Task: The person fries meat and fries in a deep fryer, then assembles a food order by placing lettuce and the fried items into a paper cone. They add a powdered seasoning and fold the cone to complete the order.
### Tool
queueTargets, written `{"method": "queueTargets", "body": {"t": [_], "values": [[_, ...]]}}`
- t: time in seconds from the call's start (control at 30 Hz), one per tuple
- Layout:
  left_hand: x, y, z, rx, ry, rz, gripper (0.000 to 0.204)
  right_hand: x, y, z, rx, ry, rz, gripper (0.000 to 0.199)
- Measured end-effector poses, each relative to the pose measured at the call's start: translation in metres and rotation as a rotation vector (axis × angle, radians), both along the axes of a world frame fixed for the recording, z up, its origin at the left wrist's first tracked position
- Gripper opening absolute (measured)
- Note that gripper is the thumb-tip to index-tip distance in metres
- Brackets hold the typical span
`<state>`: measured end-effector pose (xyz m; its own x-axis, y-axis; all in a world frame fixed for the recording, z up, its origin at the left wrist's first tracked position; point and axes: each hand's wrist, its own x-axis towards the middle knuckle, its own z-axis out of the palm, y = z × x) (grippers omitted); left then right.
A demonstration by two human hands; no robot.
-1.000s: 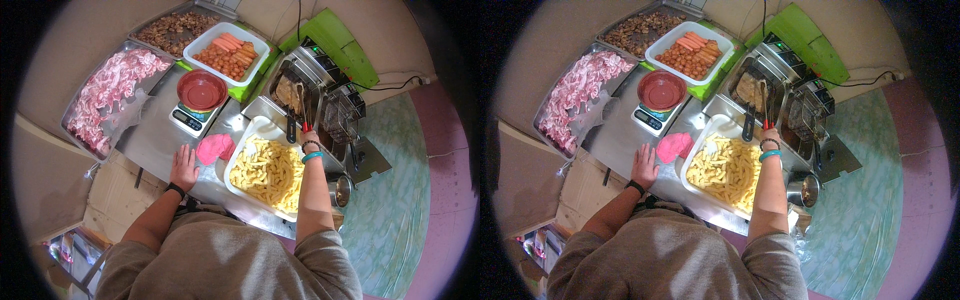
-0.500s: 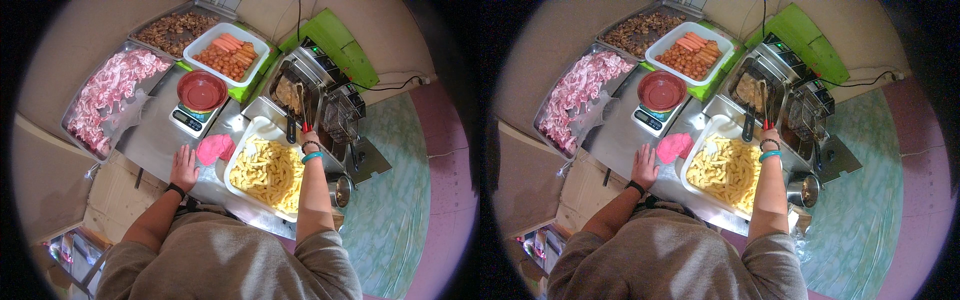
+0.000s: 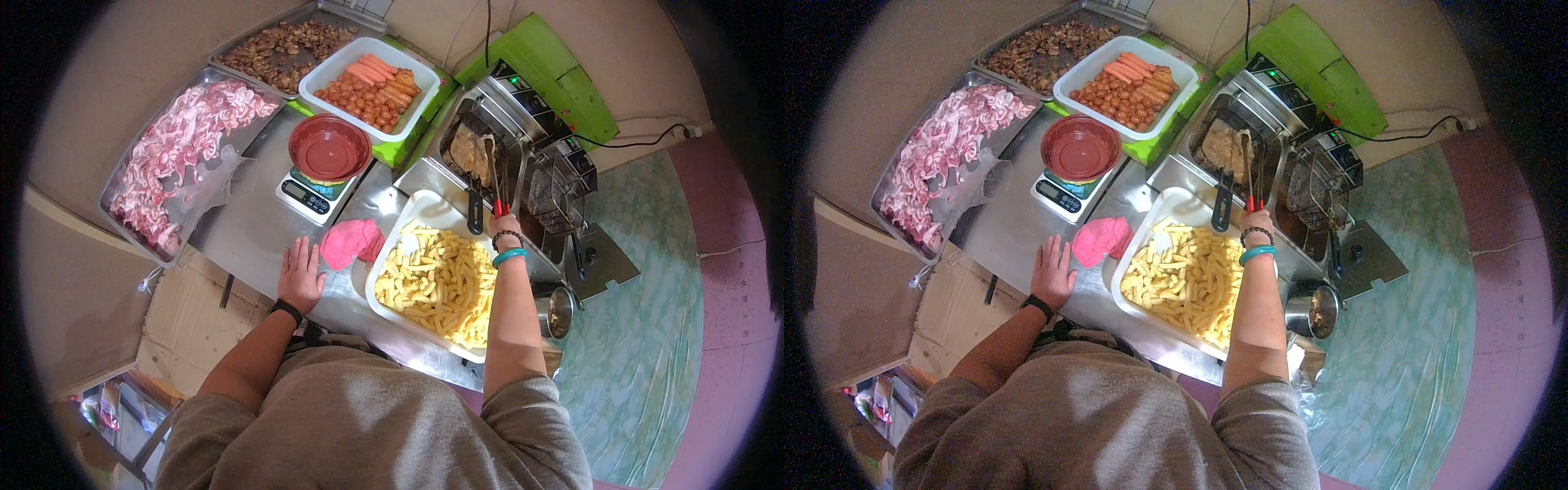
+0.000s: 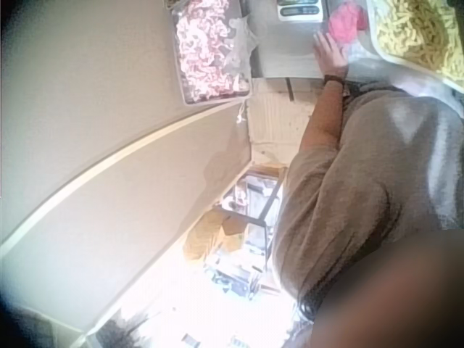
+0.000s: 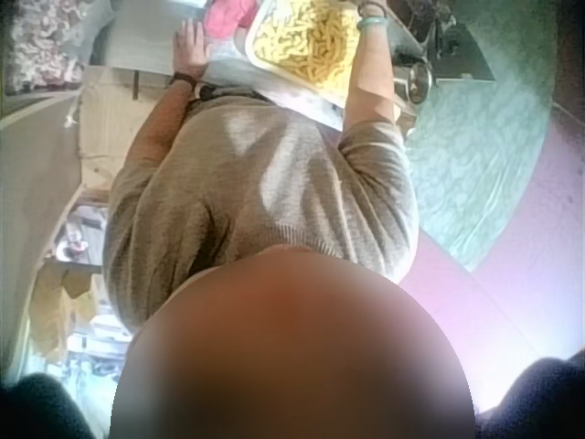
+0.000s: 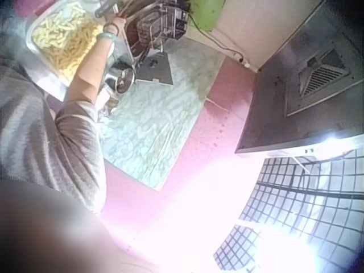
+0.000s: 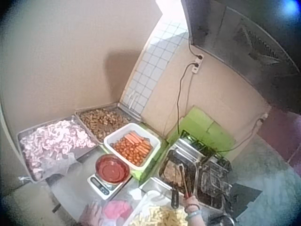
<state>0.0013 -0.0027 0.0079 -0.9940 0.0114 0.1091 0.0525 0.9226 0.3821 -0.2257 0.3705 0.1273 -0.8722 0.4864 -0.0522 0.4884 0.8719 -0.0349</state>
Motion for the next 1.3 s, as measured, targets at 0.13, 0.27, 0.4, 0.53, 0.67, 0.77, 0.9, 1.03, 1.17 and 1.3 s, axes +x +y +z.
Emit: {"method": "queueTargets", "body": {"t": [0.13,0.27,0.4,0.53,0.67,0.77,0.9,1.03,1.17,1.3], "values": [[0.000,0.001,0.003,-0.001,0.003,-0.001,0.062,-0.003,0.003,-0.001,-0.025,-0.031,-0.004,0.054],[0.000,0.001,0.002,0.005,0.009,0.000,0.062,-0.005,0.006,-0.005,-0.031,-0.030,-0.013,0.055],[0.000,0.000,0.001,0.004,0.011,-0.001,0.062,-0.006,0.006,-0.006,-0.025,-0.031,-0.016,0.055],[0.000,0.001,0.001,0.010,0.010,0.000,0.062,-0.005,0.008,-0.007,0.003,-0.007,-0.006,0.055],[0.000,0.000,-0.001,0.005,0.019,-0.001,0.062,-0.004,0.006,-0.006,0.004,-0.005,0.000,0.055],[0.000,0.000,-0.001,0.003,0.024,0.000,0.062,-0.003,0.005,-0.005,0.004,-0.008,0.003,0.055],[0.000,0.001,-0.001,0.009,0.025,0.001,0.062,-0.003,0.005,-0.005,-0.002,-0.006,0.018,0.054],[0.000,0.000,0.000,0.010,0.012,0.004,0.061,-0.002,0.002,-0.002,0.008,-0.033,0.021,0.055],[0.000,0.000,-0.001,0.009,0.020,0.003,0.061,-0.003,0.003,-0.003,0.004,-0.025,0.019,0.055],[-0.001,0.001,0.000,0.002,0.025,-0.001,0.061,-0.007,0.013,-0.010,0.030,-0.030,0.050,0.057]]}}
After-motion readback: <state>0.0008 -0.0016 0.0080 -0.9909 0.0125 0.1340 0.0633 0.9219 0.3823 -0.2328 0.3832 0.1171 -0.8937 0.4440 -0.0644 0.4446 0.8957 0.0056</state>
